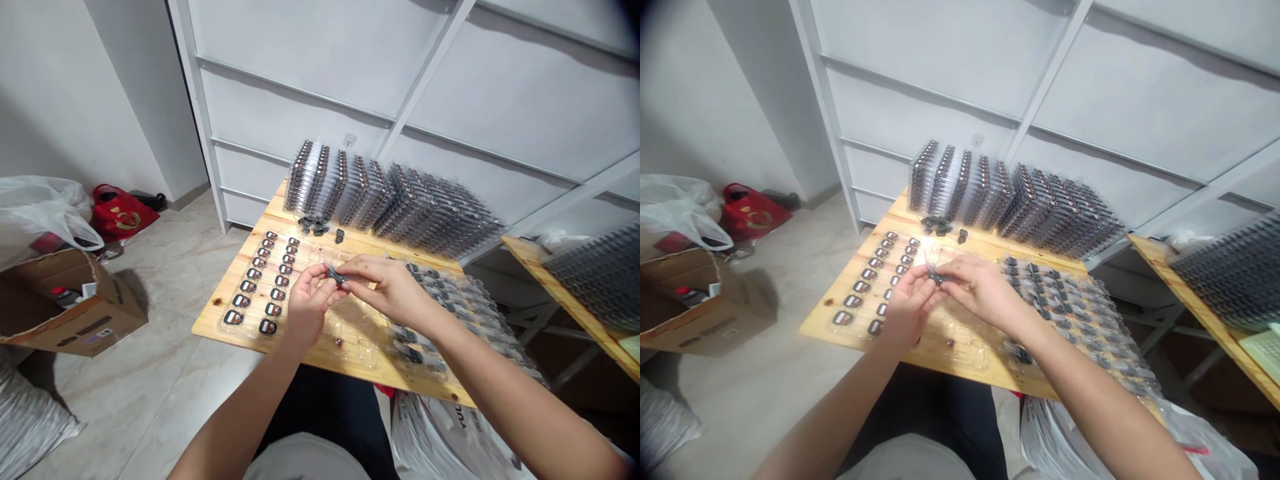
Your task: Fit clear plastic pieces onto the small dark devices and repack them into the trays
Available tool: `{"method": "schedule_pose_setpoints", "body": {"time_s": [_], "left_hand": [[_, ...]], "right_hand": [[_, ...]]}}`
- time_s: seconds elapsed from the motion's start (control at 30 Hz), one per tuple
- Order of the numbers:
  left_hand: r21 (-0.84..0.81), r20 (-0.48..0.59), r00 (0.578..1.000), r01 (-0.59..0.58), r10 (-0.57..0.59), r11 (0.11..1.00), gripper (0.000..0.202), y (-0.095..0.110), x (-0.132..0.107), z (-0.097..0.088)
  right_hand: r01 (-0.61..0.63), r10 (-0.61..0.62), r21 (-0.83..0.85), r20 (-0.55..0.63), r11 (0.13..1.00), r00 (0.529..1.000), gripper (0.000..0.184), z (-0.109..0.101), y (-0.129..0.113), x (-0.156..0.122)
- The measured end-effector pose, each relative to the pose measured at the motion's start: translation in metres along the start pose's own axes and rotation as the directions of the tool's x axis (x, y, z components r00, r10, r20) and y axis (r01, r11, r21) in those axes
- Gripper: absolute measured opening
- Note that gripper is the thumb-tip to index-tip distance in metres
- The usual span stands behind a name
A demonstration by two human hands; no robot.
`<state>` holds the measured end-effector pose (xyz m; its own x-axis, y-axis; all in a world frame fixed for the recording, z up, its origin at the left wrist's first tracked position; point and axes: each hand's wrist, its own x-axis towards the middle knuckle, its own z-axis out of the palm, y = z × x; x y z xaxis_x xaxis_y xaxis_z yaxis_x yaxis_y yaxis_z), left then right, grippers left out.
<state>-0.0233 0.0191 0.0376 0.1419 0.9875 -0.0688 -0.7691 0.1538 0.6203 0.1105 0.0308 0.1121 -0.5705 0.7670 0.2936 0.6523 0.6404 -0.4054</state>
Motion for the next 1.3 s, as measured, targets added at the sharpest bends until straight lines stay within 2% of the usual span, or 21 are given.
{"method": "schedule_pose_setpoints", "body": {"time_s": [0.43,0.6,0.83,1.03,1.3], "left_hand": [[-0.009,0.007,1.000,0.008,-0.008,1.000,0.037,-0.001,0.000,0.000],[-0.005,0.005,1.000,0.016,-0.016,1.000,0.038,-0.001,0.000,0.001],[-0.002,0.001,1.000,-0.012,0.012,1.000,0.035,-0.003,0.001,0.002],[-0.003,0.022,1.000,-0.001,0.001,1.000,0.035,-0.006,0.002,0.001],[-0.021,0.005,1.000,0.013,-0.013,1.000,0.038,-0.011,0.002,-0.002]], "right_hand": [[-0.176,0.176,0.187,0.018,0.966,0.984,0.018,0.001,0.003,0.001],[-0.205,0.208,0.265,0.021,0.942,0.978,0.018,0.003,0.006,0.001],[-0.272,0.282,0.298,0.012,0.915,0.959,0.019,0.004,0.005,0.001],[-0.282,0.291,0.294,0.013,0.913,0.957,0.021,0.006,0.007,-0.001],[-0.370,0.379,0.413,0.064,0.832,0.923,0.024,0.013,0.012,-0.005]]}}
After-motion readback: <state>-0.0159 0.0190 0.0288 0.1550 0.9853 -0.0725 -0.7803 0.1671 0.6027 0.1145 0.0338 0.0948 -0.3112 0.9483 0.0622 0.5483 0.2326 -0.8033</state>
